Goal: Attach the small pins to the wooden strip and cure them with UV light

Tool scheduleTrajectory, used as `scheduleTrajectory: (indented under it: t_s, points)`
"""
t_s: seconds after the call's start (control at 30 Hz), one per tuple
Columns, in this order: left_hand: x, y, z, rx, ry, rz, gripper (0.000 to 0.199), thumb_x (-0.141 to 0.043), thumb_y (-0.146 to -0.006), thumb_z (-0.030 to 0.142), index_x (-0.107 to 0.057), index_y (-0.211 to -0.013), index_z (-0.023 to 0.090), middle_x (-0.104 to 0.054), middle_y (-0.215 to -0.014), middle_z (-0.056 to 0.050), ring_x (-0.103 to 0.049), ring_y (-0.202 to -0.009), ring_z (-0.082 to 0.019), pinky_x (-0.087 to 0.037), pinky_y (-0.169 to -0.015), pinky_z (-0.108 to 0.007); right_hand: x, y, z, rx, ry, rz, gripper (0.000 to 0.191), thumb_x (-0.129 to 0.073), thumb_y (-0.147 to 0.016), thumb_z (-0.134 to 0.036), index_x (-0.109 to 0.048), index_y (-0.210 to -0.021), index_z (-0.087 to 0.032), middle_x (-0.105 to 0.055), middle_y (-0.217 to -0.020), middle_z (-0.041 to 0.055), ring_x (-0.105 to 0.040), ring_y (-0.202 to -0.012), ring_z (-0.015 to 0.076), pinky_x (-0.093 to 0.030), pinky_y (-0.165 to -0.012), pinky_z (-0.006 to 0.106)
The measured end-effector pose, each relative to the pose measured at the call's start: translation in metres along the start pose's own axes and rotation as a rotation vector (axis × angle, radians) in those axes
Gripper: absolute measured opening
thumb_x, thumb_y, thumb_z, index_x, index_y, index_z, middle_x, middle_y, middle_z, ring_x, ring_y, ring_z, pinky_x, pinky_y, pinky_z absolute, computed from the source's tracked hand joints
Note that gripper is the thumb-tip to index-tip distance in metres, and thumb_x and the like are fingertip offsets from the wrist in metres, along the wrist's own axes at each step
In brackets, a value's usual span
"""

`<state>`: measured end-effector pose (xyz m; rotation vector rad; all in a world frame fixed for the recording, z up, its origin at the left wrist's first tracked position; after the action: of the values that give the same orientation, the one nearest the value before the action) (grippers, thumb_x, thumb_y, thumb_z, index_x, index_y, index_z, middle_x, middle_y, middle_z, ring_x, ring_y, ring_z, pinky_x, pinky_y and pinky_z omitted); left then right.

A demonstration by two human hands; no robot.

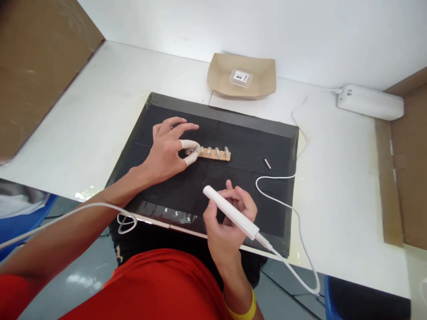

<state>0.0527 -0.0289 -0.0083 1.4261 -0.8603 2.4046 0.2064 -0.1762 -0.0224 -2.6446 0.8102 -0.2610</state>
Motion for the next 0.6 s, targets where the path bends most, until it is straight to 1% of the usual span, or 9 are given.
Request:
scheduleTrajectory:
  t_s: [0.13, 0.33, 0.47, 0.6]
  points:
    - [-0.0005, -0.0017, -0.0006, 0.016, 0.008, -0.041, 0.009, -0.073, -0.085, 0.017, -0.079, -0.08, 0.021, -0.072, -0.135, -0.007, -0.053, -0.136, -0.038, -0.034, -0.104, -0.06, -0.0017, 0.0017, 0.0001, -0.014, -0.006, -0.005, 0.053, -0.07, -0.084, -0.007, -0.054, -0.131, -0.025, -0.065, -0.094, -0.0037, -0.068, -0.085, 0.0112, -0.058, -0.11, 0.062]
    - [0.0005, -0.0022, -0.0012, 0.034, 0.007, -0.055, 0.009, -0.073, -0.086, 0.018, -0.08, -0.08, 0.022, -0.071, -0.136, -0.008, -0.051, -0.138, -0.04, -0.032, -0.105, -0.062, -0.0018, 0.002, 0.0006, -0.014, -0.007, -0.015, 0.054, -0.07, -0.083, -0.006, -0.053, -0.132, -0.024, -0.065, -0.095, -0.0032, -0.068, -0.086, 0.0111, -0.057, -0.111, 0.062]
    - [0.0016, -0.0013, -0.0009, 0.025, 0.006, -0.075, 0.005, -0.077, -0.087, 0.023, -0.081, -0.091, 0.023, -0.068, -0.141, -0.009, -0.048, -0.14, -0.041, -0.031, -0.106, -0.062, -0.0012, 0.0021, 0.001, -0.007, 0.014, -0.009, 0.053, -0.07, -0.084, -0.008, -0.053, -0.131, -0.024, -0.066, -0.094, -0.0033, -0.068, -0.084, 0.0115, -0.058, -0.109, 0.063]
    - [0.0041, -0.0002, 0.0007, 0.009, -0.001, -0.092, 0.02, -0.08, -0.086, 0.026, -0.078, -0.105, 0.023, -0.064, -0.147, -0.012, -0.045, -0.143, -0.043, -0.031, -0.107, -0.063, -0.0015, 0.0031, 0.0016, -0.009, 0.016, -0.013, 0.054, -0.07, -0.084, -0.008, -0.053, -0.132, -0.025, -0.066, -0.094, -0.0032, -0.068, -0.085, 0.0118, -0.057, -0.109, 0.064]
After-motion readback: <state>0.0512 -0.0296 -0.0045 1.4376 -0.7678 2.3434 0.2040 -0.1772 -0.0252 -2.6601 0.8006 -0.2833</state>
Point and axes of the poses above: each hand's wrist, its own y-axis away from the middle knuckle, its own x-axis out of the back of the hand, z = x × y, the point moved 6 cm from there along -y, towards the middle knuckle
